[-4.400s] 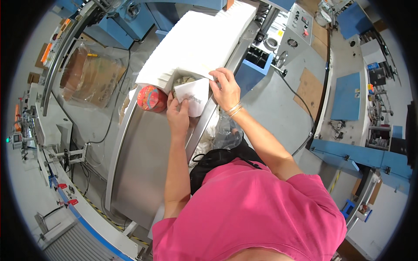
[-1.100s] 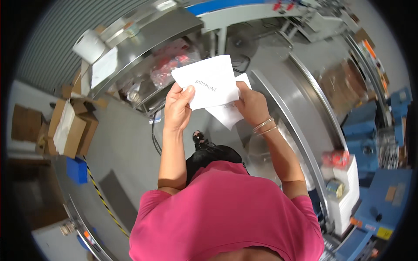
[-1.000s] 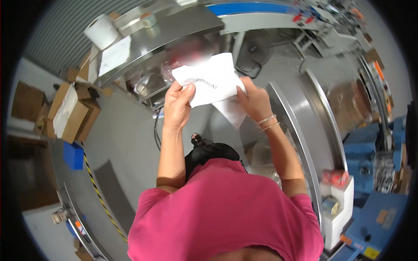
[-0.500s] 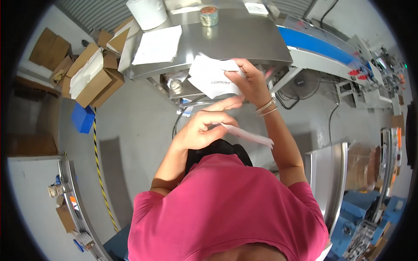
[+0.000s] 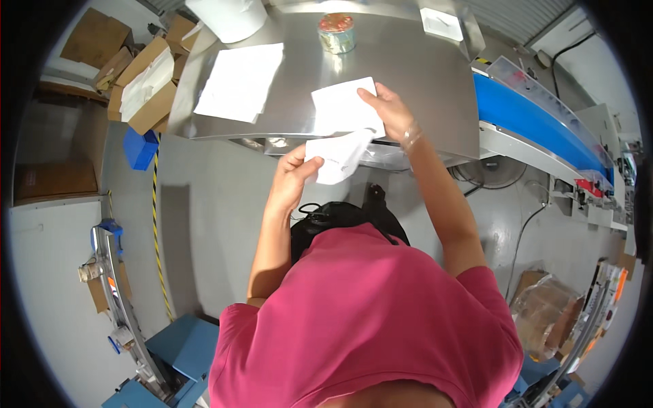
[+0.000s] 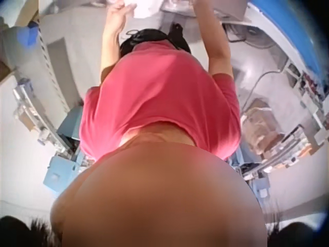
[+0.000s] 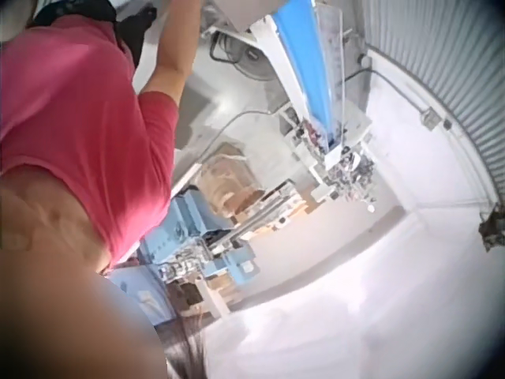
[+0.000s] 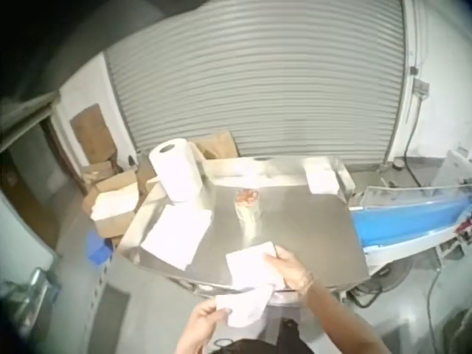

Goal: The recorder is inspecting and sorting stacks of small square paper products on a production line workbench.

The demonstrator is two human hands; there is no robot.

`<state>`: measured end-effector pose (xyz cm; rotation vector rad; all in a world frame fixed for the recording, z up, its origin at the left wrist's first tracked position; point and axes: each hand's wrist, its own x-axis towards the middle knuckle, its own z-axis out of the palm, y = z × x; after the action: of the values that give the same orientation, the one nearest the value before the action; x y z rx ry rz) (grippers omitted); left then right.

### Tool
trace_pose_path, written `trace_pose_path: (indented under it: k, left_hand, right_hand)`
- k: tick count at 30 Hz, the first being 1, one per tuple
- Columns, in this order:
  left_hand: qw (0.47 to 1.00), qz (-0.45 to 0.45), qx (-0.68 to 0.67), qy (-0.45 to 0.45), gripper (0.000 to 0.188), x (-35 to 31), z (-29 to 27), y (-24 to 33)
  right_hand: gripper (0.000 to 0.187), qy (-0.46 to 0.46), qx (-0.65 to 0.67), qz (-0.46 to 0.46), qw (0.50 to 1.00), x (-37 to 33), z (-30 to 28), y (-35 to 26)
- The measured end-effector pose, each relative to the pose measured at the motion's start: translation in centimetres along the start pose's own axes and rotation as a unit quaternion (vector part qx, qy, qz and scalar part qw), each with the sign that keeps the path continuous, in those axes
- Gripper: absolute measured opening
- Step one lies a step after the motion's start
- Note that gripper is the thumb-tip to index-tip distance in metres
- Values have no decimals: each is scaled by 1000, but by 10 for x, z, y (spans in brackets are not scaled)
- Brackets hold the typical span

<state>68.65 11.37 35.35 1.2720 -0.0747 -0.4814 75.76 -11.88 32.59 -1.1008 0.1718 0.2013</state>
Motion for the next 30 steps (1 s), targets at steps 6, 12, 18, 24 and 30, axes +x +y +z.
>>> trace_pose_path:
  k: [6,12,18,24,30]
  left_hand:
    - [994,-110,-19,20,22,8,35,-35]
    - [984,-122,-75,104,23,16,47,-37]
    - [950,-70,-146,267,25,10,20,-44]
    - [938,-24,-203,279,26,12,-8,-37]
    - [941,-16,-227,252,31,30,5,-23]
  right_hand:
    - [39,83,-148,71,983,53,-91,10]
    - [41,85,-135,49,986,67,-95,-2]
    - [39,110,-192,-16,975,65,-94,-1]
    - [36,23,-175,-33,984,40,-110,-15]
    - [42,51,-222,-80,970,35,-118,-4]
